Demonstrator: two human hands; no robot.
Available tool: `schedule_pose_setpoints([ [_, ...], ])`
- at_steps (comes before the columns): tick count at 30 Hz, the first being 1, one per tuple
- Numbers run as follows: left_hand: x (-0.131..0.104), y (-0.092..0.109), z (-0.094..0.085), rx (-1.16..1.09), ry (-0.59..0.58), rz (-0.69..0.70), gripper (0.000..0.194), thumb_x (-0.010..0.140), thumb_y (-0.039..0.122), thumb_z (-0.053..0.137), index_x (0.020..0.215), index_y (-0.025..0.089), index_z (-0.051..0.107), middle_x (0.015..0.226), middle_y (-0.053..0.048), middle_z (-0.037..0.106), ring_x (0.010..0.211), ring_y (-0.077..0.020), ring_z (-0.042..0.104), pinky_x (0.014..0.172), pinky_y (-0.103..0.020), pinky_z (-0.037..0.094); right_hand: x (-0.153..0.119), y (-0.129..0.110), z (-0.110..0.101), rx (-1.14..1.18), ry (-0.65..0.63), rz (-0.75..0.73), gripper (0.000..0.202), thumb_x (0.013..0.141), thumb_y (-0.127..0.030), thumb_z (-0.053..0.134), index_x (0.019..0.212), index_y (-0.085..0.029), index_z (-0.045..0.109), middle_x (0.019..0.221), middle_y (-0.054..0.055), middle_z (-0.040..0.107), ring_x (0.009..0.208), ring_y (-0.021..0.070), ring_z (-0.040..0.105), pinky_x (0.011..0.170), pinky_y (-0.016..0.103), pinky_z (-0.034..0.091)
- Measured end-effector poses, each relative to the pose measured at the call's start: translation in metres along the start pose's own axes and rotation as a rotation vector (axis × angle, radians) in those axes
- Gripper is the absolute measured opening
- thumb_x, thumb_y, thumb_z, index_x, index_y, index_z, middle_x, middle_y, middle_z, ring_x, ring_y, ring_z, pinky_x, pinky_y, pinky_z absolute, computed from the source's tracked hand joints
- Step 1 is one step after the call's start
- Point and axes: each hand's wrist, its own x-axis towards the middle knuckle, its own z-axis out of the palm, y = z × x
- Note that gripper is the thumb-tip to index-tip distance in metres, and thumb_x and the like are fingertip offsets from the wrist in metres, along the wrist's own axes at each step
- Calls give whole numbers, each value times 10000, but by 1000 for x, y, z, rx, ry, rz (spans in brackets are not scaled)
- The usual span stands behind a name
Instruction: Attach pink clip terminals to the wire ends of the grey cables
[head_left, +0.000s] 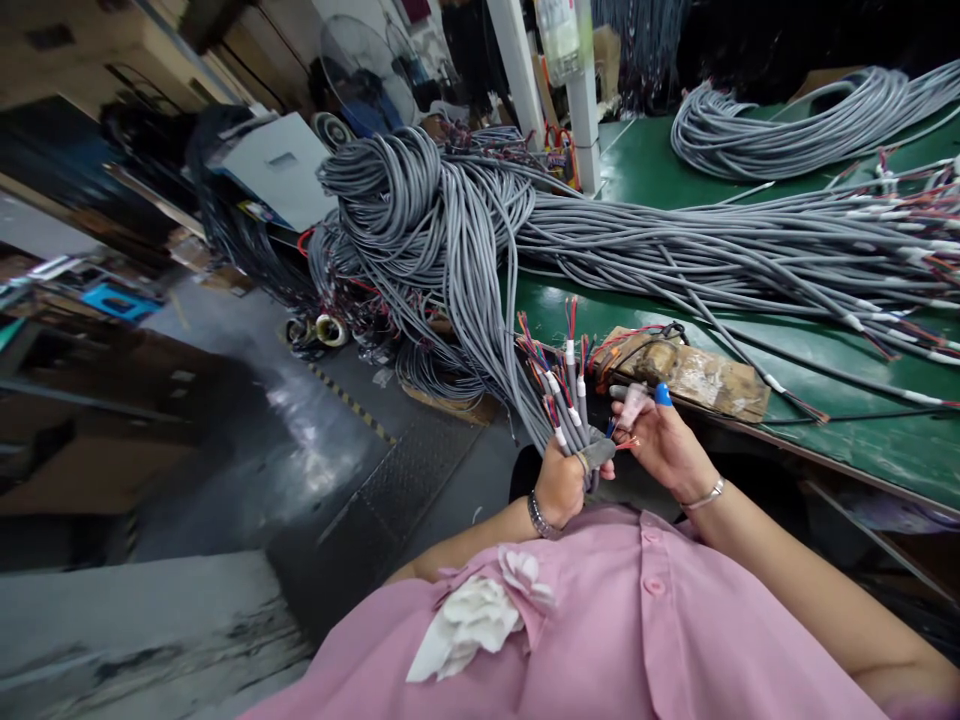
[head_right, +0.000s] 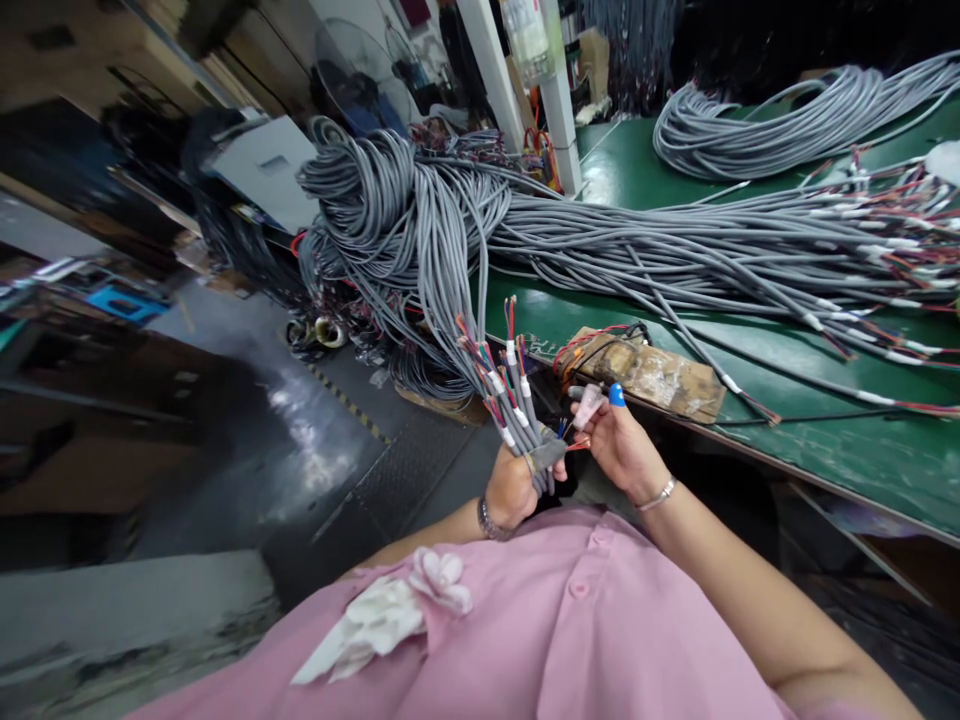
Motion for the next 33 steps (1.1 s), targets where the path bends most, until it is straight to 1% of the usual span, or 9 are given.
schedule_pose_setpoints([
  [4,-2,1,0,-8,10,26,273,693,348,731,600,145,574,517,-1,575,520,-127,583,542,-250,491,-3,-3,-2,-76,-23,-65,281,836,-475,641,908,-211,705,851,33,701,701,136,594,622,257,462],
  [8,2,3,4,-42,26,37,248,682,328,737,624,147,578,519,8,574,482,-111,552,510,-241,472,-3,-4,-5,-133,-9,-91,281,845,-465,638,950,-213,702,819,24,685,720,142,595,658,276,475],
  [11,5,3,8,-44,40,30,245,676,330,738,635,146,582,521,9,574,465,-107,539,485,-237,454,-4,-5,-4,-162,-3,-99,254,838,-450,649,896,-209,700,800,22,679,719,144,597,670,280,477],
  [15,7,3,10,-39,48,27,261,667,350,745,636,141,590,527,7,575,464,-105,538,487,-239,457,-7,-7,0,-198,-26,-111,226,842,-412,651,813,-192,694,772,20,664,678,131,576,644,266,469],
  [19,7,2,9,-47,54,29,273,673,363,742,633,139,591,530,6,575,467,-103,536,492,-241,464,-5,-6,-1,-182,-43,-93,291,838,-474,636,849,-191,703,789,32,663,683,139,571,632,267,471],
  [24,7,3,9,-33,59,13,281,649,358,756,621,142,578,521,3,574,468,-108,542,479,-235,450,3,-1,-6,-160,-17,-73,412,816,-580,609,889,-187,710,808,53,692,670,152,587,651,294,481],
  [29,8,0,10,-43,74,19,286,657,381,750,660,143,591,533,9,580,474,-108,547,495,-240,467,10,3,-3,-60,10,-55,389,751,-575,688,846,-199,714,794,38,708,655,156,609,669,305,503],
  [33,9,-5,8,-51,87,15,248,669,339,742,666,137,598,525,5,585,455,-107,544,478,-236,458,13,6,-1,-22,74,-107,329,730,-534,732,814,-217,708,765,17,711,655,155,614,676,310,511],
])
